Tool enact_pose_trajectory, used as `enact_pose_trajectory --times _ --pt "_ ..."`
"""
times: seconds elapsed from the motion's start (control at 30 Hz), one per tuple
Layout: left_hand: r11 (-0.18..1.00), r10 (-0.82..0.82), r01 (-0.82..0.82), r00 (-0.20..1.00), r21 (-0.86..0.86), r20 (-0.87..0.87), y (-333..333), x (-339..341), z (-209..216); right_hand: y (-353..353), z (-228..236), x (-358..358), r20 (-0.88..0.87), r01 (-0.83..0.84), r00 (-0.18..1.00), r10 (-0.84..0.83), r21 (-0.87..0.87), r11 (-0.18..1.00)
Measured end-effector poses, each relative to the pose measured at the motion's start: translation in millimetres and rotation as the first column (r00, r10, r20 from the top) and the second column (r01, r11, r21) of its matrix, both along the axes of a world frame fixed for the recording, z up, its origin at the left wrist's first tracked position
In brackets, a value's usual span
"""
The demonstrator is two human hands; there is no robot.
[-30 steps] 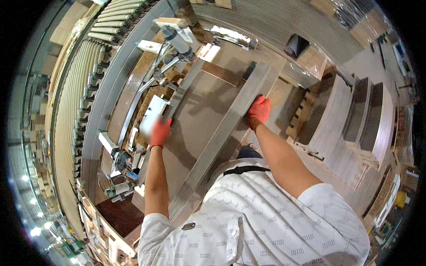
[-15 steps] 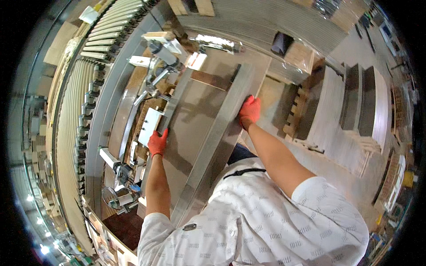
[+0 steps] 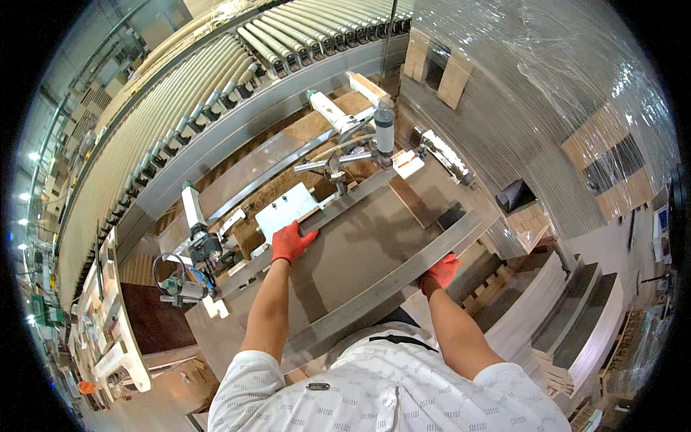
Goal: The person picks up wooden planks from a stack and feeds them one at a time into a woodworking machine.
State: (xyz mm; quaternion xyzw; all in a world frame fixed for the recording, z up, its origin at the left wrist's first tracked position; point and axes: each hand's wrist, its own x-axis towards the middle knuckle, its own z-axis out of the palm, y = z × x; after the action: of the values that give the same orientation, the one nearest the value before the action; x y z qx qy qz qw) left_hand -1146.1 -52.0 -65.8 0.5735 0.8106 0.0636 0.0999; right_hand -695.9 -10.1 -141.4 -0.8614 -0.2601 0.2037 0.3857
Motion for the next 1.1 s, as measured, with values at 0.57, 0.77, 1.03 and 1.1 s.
enact_pose_trajectory --times 0.57,0.77,1.03,1.1 --pt "0.999 0.033 -0.034 0.999 -0.029 -0.042 9 -20 -27 1 16 -16 0.023 -0.003 1.000 0.002 0.034 0.999" --pt "1.000 -0.028 0.026 0.994 -0.015 -0.102 17 -12 -20 -3 8 -17 0.109 -0.018 0.994 -0.001 0.173 0.985" --pt "0.998 -0.058 0.059 0.991 0.007 -0.124 20 -14 -11 -5 -43 15 -0.148 0.025 0.988 0.049 0.464 0.886" --pt "1.000 -0.027 0.026 0.994 -0.012 -0.104 14 -17 -15 -38 24 6 0.042 -0.079 0.997 0.067 0.574 0.815"
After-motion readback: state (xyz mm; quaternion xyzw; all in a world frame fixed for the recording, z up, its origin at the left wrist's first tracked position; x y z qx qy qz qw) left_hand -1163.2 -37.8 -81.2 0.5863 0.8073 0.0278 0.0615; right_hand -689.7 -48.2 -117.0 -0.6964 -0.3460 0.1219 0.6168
